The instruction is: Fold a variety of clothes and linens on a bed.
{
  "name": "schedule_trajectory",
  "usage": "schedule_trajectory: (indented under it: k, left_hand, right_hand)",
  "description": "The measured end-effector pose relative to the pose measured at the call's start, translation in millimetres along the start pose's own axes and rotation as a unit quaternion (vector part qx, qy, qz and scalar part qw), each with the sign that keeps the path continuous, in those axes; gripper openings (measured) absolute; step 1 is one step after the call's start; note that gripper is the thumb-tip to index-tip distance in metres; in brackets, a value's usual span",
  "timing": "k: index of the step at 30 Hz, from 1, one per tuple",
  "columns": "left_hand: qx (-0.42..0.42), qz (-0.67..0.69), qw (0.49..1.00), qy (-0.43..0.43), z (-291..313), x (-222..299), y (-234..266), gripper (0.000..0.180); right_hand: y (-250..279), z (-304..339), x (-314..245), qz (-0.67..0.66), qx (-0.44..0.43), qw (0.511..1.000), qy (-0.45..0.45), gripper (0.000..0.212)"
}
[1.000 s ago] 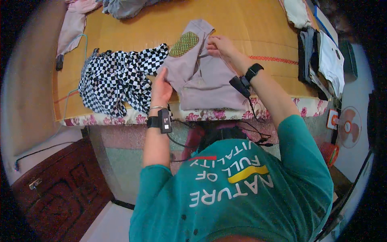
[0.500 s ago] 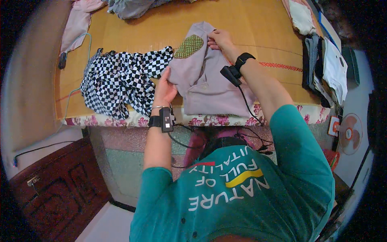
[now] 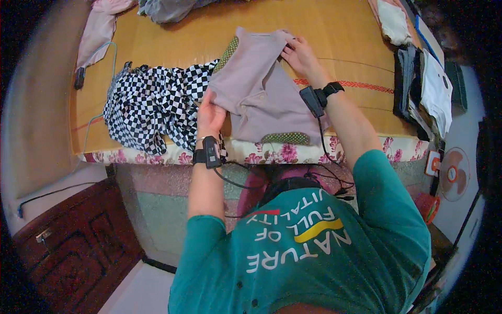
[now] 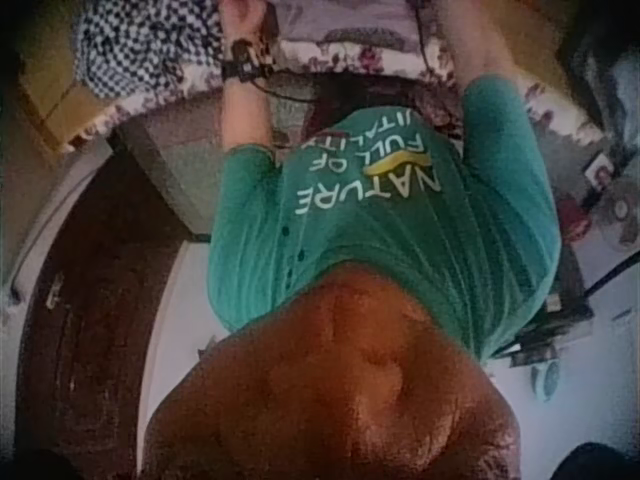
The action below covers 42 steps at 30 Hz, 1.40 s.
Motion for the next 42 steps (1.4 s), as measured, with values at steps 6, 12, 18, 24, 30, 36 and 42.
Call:
schedule_trajectory:
  k: [6,12,18,24,30,36,42]
  left_hand:
    - [-0.039,-0.089,0.995,0.001,-12.9,5.5,15.4,0.033]
    - [0.008,-0.213,0.977,-0.019,24.9,20.8,9.7,0.024]
    - [0.035,-0.364,0.929,0.05,73.0,4.1,14.4,0.034]
    - [0.016,-0.495,0.869,0.017,79.1,-15.0,3.0,0.04]
    - [-0.029,-0.592,0.806,-0.001,63.8,-22.5,10.7,0.029]
    - [-0.059,-0.302,0.918,0.251,110.0,-103.5,-37.2,0.021]
    - [-0.175,-0.702,0.67,-0.167,95.1,-51.3,-79.1,0.026]
  right_hand:
    - [23.0,-11.1,-17.8,0.15,0.044,0.985,0.067,0.061]
    - [27.0,29.9,-31.6,0.479,0.044,0.87,0.106,0.049]
    - [-16.5,165.2,-8.1,0.794,-0.11,0.565,0.193,0.042]
    - [20.9,203.4,-12.5,0.833,-0.046,0.532,0.143,0.052]
    - [78.0,186.7,-19.6,0.855,0.02,0.518,-0.001,0.052]
    - [100.0,174.9,-157.9,0.862,0.209,0.451,0.103,0.039]
    - [23.7,212.4,-130.3,0.783,0.085,0.526,0.32,0.038]
Point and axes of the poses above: each hand's wrist, its own z-axis away from the middle knuckle, its own y-axis out of the back of the hand, x = y × z, the point moved 10 cm from there along -z, towards the middle knuckle, and after that the axes turned 6 degrees about -y, right-handed, at the moved point
